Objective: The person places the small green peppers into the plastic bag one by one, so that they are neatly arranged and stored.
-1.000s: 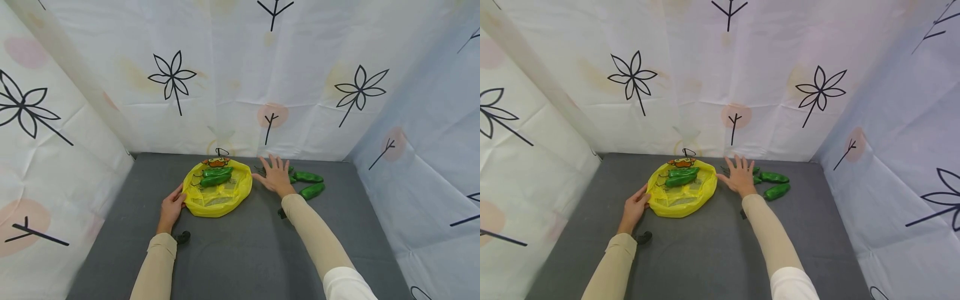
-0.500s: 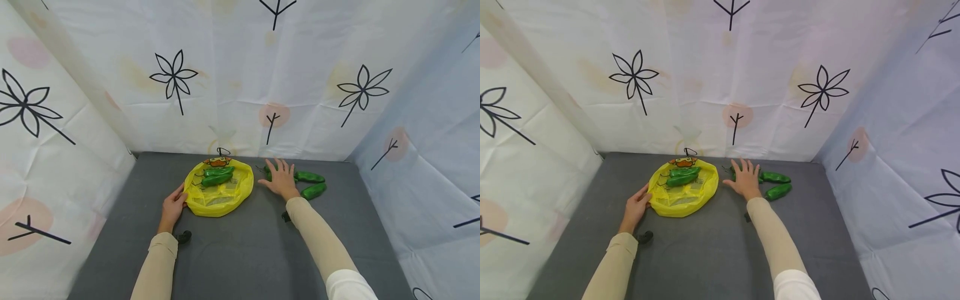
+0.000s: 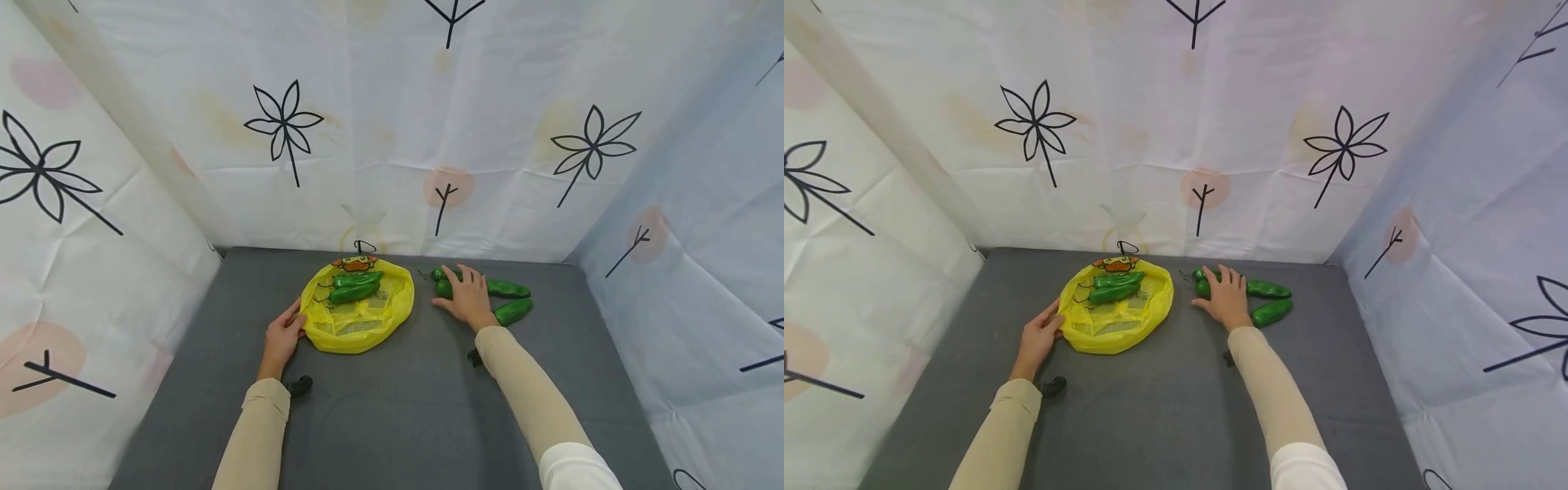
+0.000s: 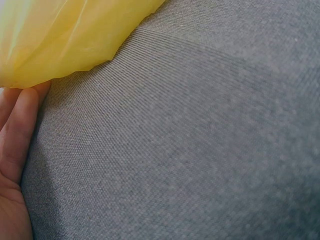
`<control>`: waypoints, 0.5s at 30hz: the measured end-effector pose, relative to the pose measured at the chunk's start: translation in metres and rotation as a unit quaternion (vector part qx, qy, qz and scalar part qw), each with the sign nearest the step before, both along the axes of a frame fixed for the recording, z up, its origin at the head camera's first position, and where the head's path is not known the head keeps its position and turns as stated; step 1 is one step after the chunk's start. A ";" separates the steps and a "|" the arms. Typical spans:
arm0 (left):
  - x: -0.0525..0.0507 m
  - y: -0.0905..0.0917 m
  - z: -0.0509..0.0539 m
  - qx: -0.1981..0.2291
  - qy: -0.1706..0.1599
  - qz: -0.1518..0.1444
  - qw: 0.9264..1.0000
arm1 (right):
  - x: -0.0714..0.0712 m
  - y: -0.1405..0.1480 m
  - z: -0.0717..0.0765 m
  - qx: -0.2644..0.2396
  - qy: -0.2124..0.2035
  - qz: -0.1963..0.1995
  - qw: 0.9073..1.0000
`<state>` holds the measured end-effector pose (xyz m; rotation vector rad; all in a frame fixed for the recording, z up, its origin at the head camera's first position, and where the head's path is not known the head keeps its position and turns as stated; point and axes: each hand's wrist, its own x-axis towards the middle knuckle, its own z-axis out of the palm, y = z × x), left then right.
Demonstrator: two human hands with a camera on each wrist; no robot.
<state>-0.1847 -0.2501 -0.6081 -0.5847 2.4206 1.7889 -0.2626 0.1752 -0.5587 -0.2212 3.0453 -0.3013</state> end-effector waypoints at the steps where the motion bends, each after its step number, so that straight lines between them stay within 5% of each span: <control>1: 0.000 0.000 0.000 -0.003 0.001 -0.001 1.000 | 0.001 0.001 0.000 -0.002 0.000 -0.001 1.000; 15: -0.001 0.001 0.000 -0.019 -0.006 0.004 1.000 | 0.005 0.007 0.000 -0.013 0.008 -0.014 1.000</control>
